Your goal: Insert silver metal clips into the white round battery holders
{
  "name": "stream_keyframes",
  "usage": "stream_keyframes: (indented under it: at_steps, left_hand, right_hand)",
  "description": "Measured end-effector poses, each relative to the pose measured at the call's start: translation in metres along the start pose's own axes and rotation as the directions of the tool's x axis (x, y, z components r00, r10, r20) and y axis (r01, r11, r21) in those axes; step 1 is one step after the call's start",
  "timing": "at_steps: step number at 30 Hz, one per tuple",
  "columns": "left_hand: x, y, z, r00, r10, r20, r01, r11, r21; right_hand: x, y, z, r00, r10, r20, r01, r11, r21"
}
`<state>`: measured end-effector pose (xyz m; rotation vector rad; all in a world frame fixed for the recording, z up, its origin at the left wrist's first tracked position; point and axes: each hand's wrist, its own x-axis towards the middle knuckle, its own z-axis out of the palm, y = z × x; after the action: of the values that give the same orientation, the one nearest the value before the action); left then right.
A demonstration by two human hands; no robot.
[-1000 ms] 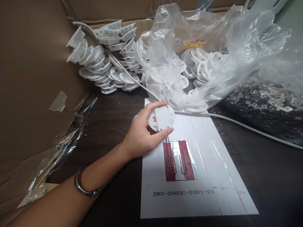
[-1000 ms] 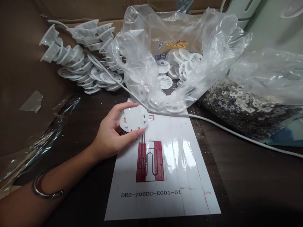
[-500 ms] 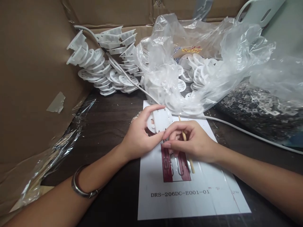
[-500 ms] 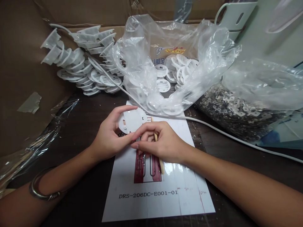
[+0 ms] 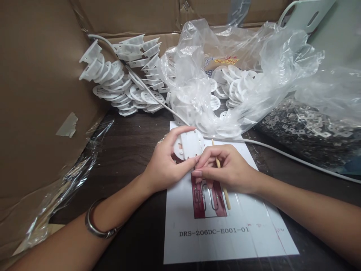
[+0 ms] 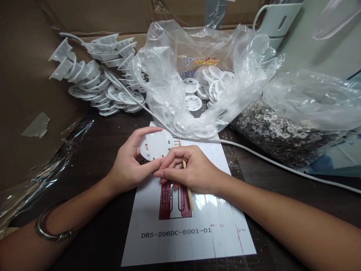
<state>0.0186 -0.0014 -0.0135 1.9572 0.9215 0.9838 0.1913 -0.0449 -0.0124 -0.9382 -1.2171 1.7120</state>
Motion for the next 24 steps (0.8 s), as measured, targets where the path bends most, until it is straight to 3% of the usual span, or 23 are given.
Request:
stream_keyframes:
  at_steps: [9, 24]
  left_hand:
    - [0.0012, -0.0005, -0.0014, 0.999, -0.048, -0.013, 0.048, 0.998, -0.042]
    - [0.0006, -0.0007, -0.0011, 0.999, -0.017, -0.048, 0.015, 0.999, -0.031]
  right_hand:
    - [-0.0007, 0.0015, -0.0033, 0.998, -0.064, 0.007, 0.064, 0.998, 0.012]
    - [0.0003, 0.0001, -0.0024, 1.000, -0.024, -0.003, 0.024, 1.000, 0.015]
